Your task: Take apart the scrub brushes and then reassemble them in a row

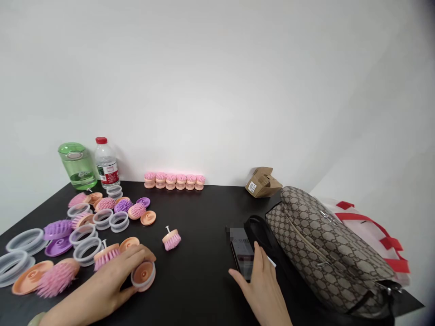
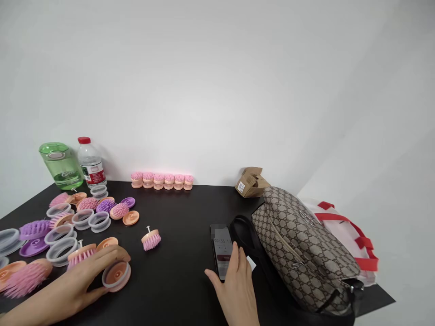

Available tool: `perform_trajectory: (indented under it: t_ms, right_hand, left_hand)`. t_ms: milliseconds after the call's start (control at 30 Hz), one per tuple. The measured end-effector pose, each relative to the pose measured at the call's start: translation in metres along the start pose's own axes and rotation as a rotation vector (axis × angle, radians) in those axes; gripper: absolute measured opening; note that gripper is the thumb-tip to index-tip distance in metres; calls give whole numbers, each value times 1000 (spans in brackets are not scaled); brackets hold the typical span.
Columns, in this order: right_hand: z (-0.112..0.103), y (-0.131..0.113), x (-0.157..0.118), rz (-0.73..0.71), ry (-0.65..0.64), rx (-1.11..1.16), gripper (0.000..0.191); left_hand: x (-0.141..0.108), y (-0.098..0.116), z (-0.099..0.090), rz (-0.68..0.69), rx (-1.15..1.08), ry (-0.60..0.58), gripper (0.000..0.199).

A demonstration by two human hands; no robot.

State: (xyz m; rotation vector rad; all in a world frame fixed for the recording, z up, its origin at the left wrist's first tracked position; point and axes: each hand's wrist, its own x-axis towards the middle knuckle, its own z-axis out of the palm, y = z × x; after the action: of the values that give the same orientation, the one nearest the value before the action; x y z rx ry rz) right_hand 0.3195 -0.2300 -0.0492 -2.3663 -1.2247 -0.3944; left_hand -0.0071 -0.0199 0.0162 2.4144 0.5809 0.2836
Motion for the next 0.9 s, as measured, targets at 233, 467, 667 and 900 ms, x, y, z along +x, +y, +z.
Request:
perform_trajectory:
  t_ms: [233, 467, 667, 900]
  right_hand:
    - [20, 5, 9, 8, -17, -169, 83]
    - [17, 12, 26, 47, 12, -96, 71]
    - [-12, -18, 13, -213, 259, -83, 65]
    - [-52, -57, 4, -208, 423, 7, 64]
  left_hand:
    - [-12, -31, 10, 62, 151, 127, 76]
    - [-7, -2, 2, 79, 99, 250, 44]
    - [-6, 1, 1, 84, 100, 275, 41]
    - [-5, 7, -4, 61, 63, 287, 42]
